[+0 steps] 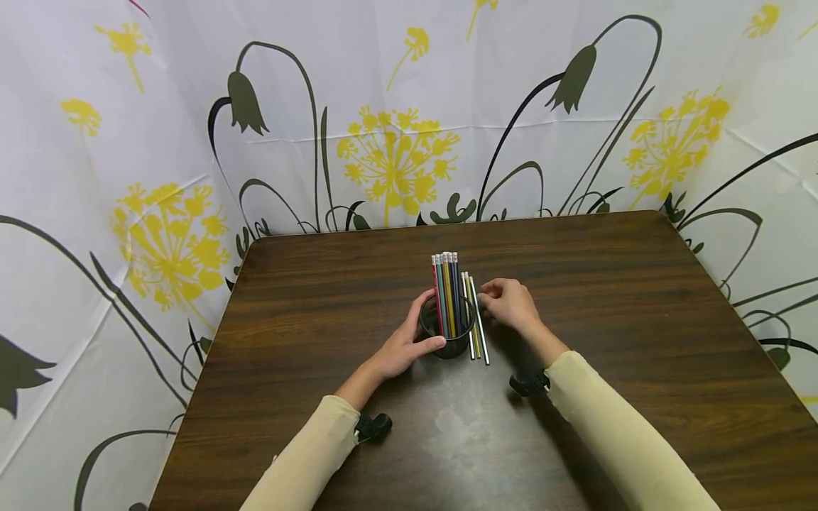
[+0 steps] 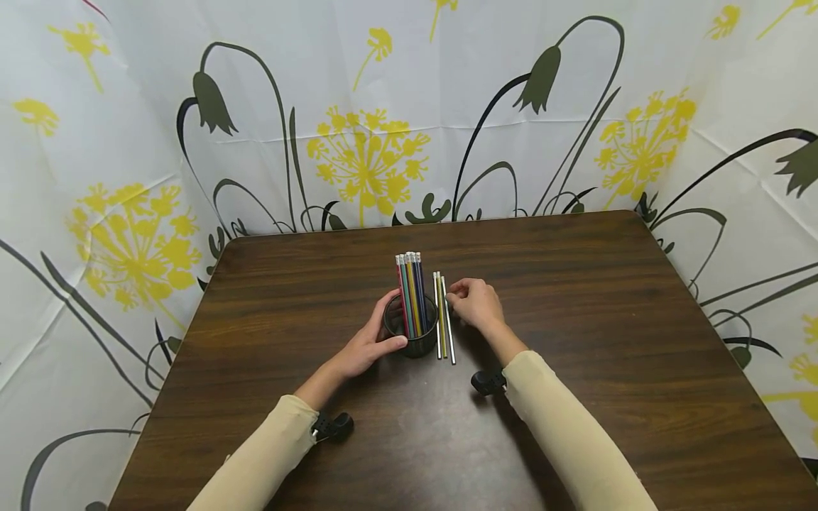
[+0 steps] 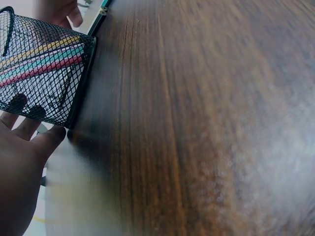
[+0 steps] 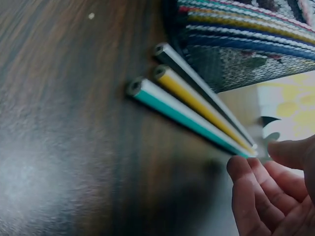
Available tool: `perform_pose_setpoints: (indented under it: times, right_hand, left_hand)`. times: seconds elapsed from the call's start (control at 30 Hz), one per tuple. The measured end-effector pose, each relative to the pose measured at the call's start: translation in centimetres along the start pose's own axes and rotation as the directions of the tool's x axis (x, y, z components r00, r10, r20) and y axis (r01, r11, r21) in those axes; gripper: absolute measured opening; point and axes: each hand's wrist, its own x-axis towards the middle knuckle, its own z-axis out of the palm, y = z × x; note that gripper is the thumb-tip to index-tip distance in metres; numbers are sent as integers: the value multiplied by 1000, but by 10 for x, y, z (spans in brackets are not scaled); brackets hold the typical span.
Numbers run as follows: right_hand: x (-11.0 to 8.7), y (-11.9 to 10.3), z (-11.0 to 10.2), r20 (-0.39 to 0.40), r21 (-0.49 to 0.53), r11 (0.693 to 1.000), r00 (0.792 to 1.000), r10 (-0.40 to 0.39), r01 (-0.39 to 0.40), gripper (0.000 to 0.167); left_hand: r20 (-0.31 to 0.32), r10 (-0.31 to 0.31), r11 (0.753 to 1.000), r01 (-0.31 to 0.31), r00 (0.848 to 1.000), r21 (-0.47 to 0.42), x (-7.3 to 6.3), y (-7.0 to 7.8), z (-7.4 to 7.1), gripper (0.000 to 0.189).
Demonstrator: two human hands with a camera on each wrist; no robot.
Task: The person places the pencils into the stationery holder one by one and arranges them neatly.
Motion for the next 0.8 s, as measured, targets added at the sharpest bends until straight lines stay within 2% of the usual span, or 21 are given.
perform_pose_setpoints:
  times: [0.1,0.33,0.6,0.8]
  right_hand:
    - [3,5,5,16,-14,1000,1000,2,-2,24]
    - [6,7,11,-8,-126,992,1000,-12,11,24]
    - [5,0,9,-8,-195,979,999,52,-53,23]
    - [2,-6,5,-3,-336,937,995,97,-93,27]
  left_hand:
    - [-1,-9,1000,9,1000,14,0,-1,0,82]
    - [-3,-11,1000,11,1000,18,-1,0,0,82]
    - [1,-5,1000,5,1000,13,0,-2,0,81]
    - [-2,-18,1000,18,1000,16,-1,0,0,82]
